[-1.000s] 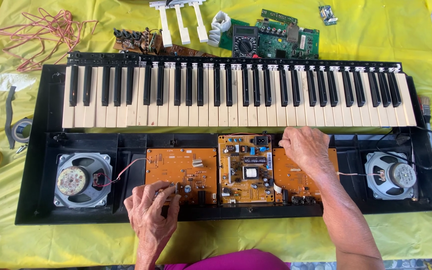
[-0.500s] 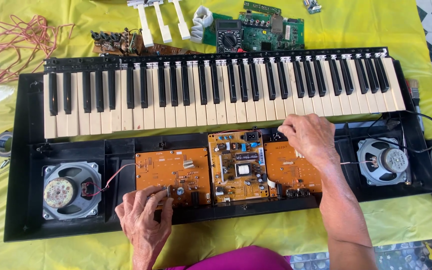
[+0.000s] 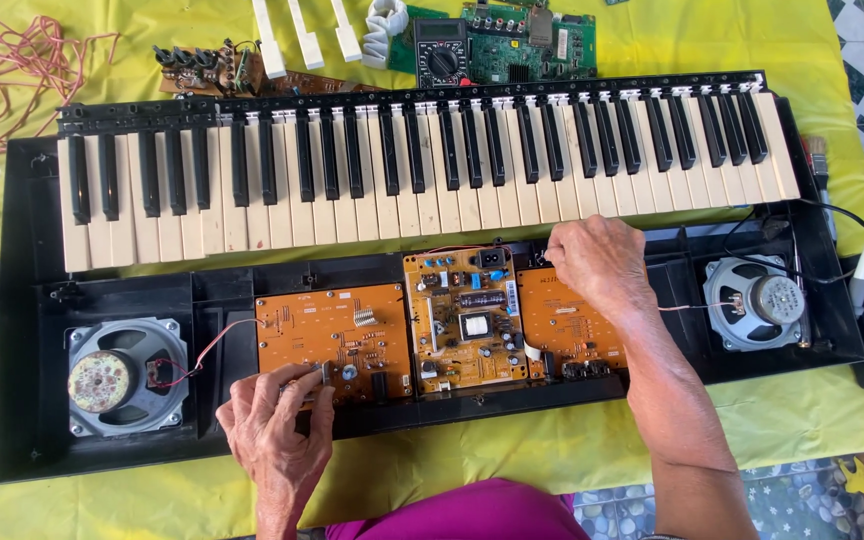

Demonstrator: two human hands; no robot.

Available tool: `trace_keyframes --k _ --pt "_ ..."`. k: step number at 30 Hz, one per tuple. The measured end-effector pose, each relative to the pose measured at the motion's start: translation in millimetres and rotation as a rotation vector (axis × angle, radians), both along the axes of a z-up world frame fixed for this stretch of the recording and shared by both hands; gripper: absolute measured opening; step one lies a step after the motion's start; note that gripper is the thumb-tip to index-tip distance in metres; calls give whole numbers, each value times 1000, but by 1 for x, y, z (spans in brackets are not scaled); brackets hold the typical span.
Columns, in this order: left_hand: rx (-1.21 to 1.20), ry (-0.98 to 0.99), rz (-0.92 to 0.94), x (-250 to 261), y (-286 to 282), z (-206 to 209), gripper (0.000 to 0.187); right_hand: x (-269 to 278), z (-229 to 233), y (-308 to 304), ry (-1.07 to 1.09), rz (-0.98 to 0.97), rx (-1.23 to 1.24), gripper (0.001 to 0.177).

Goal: The person repairs an electronic keyboard by manipulating components on the internal circuit board using a screwdriver. They adjust various parts on the board, connect wires to the speaker, and test the keyboard by pressing the keys.

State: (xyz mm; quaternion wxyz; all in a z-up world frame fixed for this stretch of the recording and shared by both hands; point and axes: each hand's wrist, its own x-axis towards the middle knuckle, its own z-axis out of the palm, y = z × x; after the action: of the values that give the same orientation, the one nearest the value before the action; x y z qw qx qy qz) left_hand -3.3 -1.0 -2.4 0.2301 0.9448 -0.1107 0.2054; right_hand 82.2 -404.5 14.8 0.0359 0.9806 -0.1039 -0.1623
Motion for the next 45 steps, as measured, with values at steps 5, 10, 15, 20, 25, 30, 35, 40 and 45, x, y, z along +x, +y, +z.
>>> trace_keyframes --k 5,10,15,20,25,30,35,40,45 --pt "-7 -11 -11 0 1 1 7 1 -21 1 -42 21 -37 27" --pt "-17 -24 -13 0 -1 2 7 0 -30 -1 -84 33 -62 30" --pt "-22 -20 -8 -1 0 -2 8 1 -34 -1 -83 41 -57 42" --pt "-12 -28 -3 -1 0 0 7 2 -33 1 -83 49 -62 37" --pt "-16 -27 -5 -1 0 -2 7 2 -34 1 -78 40 -58 41" --pt "-3 -30 -7 -1 0 -1 6 1 -38 -1 -86 61 -47 36" --pt "8 -49 -18 -2 1 -4 6 0 -30 2 -75 44 -17 34" --pt "33 -45 -29 -4 4 -8 9 -2 -20 -5 -78 48 31 34" --pt "-59 21 -41 -6 5 -5 11 0 -7 -11 -34 -66 83 17"
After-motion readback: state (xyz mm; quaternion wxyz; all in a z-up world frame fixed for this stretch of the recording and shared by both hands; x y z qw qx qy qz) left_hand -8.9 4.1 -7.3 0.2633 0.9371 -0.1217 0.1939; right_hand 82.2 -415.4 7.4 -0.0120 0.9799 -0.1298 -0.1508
